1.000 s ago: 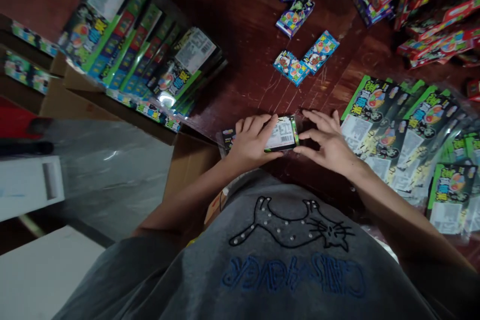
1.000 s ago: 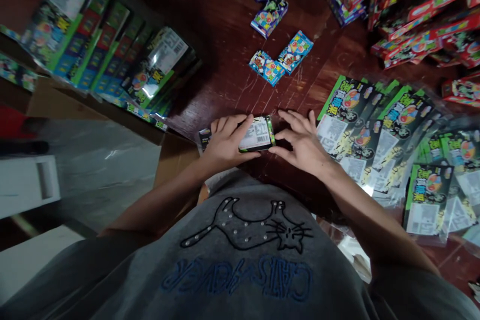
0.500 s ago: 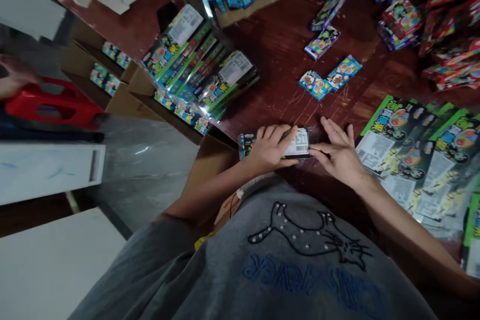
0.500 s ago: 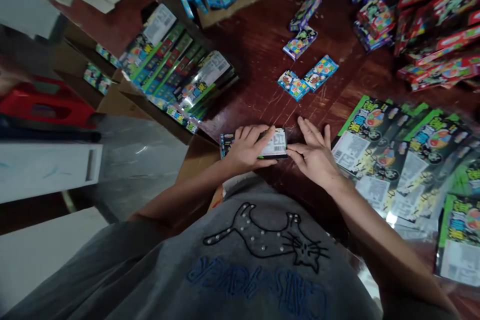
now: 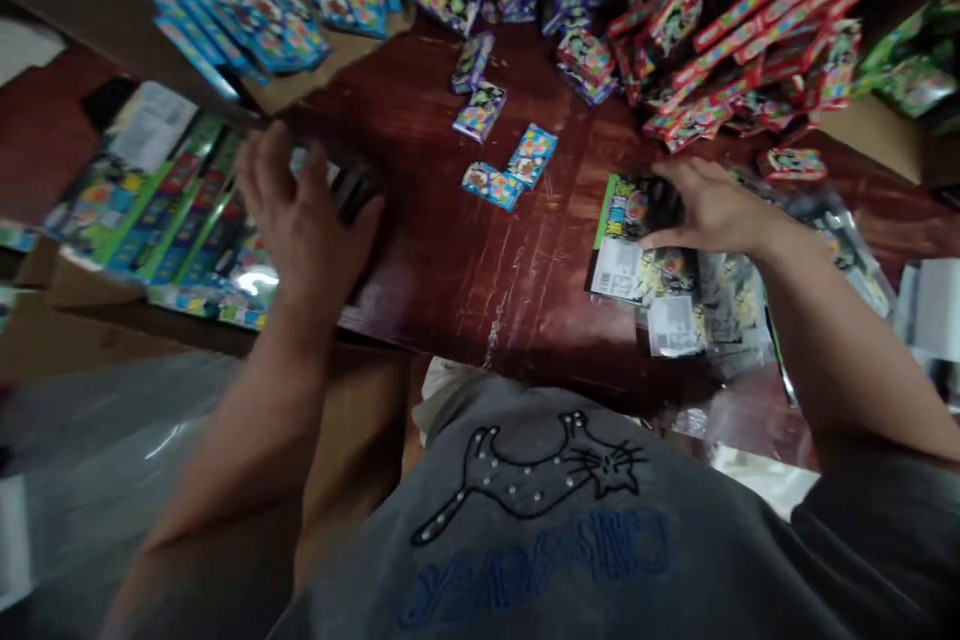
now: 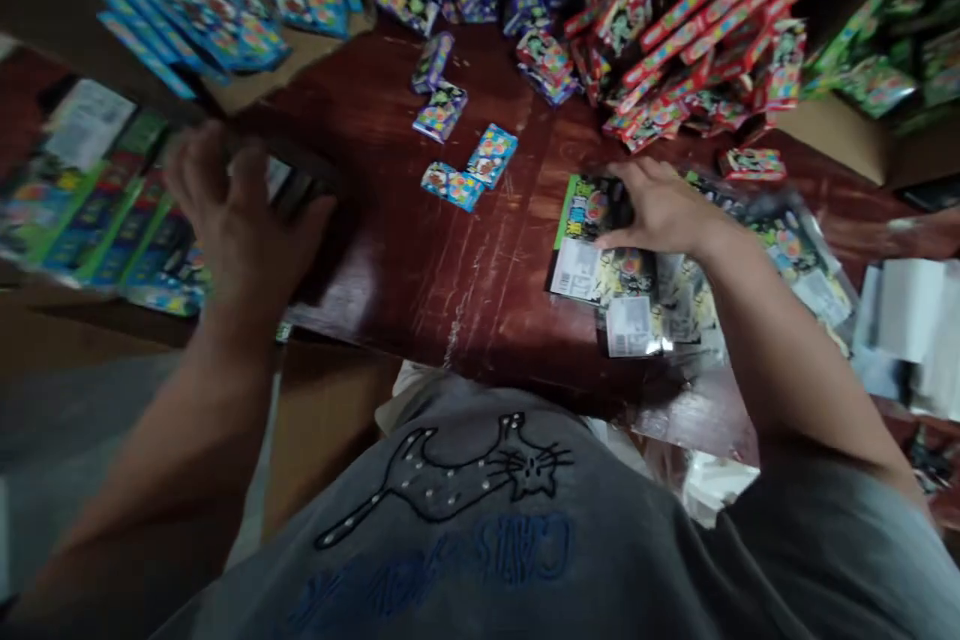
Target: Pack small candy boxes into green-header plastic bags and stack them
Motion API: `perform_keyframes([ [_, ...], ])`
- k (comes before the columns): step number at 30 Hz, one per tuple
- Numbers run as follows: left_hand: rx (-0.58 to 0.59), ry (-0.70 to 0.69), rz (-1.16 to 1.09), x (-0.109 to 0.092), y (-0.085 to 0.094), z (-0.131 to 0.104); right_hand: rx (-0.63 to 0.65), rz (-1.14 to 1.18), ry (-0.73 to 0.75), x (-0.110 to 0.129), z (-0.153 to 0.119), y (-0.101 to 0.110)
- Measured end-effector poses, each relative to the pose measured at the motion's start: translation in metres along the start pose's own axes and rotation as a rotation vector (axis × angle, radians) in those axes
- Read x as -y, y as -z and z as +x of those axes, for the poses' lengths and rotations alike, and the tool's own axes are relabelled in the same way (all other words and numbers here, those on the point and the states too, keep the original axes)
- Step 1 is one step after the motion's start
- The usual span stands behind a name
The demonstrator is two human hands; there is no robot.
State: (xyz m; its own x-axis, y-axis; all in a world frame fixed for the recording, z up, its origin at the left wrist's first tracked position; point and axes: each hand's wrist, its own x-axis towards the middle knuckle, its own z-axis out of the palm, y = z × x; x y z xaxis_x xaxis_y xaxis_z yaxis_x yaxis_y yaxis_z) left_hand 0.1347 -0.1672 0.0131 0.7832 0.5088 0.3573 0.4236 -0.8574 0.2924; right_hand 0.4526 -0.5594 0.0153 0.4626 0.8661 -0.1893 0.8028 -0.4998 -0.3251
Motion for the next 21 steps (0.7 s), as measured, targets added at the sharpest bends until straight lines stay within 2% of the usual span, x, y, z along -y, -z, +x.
perform_keyframes([
  [1,-0.010,-0.044,-0.107,-0.031,-0.012,-0.007,0.037,-0.024,-0.013,0.004,0.007,0.001],
  [2,0.041,-0.086,-0.242,-0.067,-0.025,-0.014,0.075,-0.056,-0.041,0.011,0.015,0.000],
  [3,0.171,-0.087,-0.402,-0.105,-0.040,-0.020,0.107,-0.091,-0.087,0.018,0.023,0.000],
  [4,0.303,-0.036,-0.582,-0.143,-0.056,-0.024,0.132,-0.126,-0.139,0.024,0.029,-0.002],
  [6,0.514,0.207,-0.908,-0.206,-0.087,-0.024,0.152,-0.175,-0.229,0.033,0.040,-0.007],
  [8,0.663,0.392,-1.145,-0.244,-0.108,-0.015,0.146,-0.184,-0.264,0.033,0.047,-0.014],
  [11,0.718,0.580,-1.184,-0.262,-0.119,0.006,0.120,-0.134,-0.242,0.021,0.051,-0.027],
  [13,0.747,0.670,-1.096,-0.263,-0.116,0.020,0.086,-0.066,-0.196,0.011,0.050,-0.033],
  [15,0.836,0.714,-1.046,-0.262,-0.113,0.030,0.046,0.023,-0.132,0.005,0.045,-0.035],
  [17,0.857,0.659,-1.055,-0.258,-0.109,0.034,-0.001,0.125,-0.069,0.005,0.035,-0.032],
  [21,0.623,0.293,-1.097,-0.236,-0.098,0.020,-0.195,0.251,0.055,0.023,0.008,-0.019],
])
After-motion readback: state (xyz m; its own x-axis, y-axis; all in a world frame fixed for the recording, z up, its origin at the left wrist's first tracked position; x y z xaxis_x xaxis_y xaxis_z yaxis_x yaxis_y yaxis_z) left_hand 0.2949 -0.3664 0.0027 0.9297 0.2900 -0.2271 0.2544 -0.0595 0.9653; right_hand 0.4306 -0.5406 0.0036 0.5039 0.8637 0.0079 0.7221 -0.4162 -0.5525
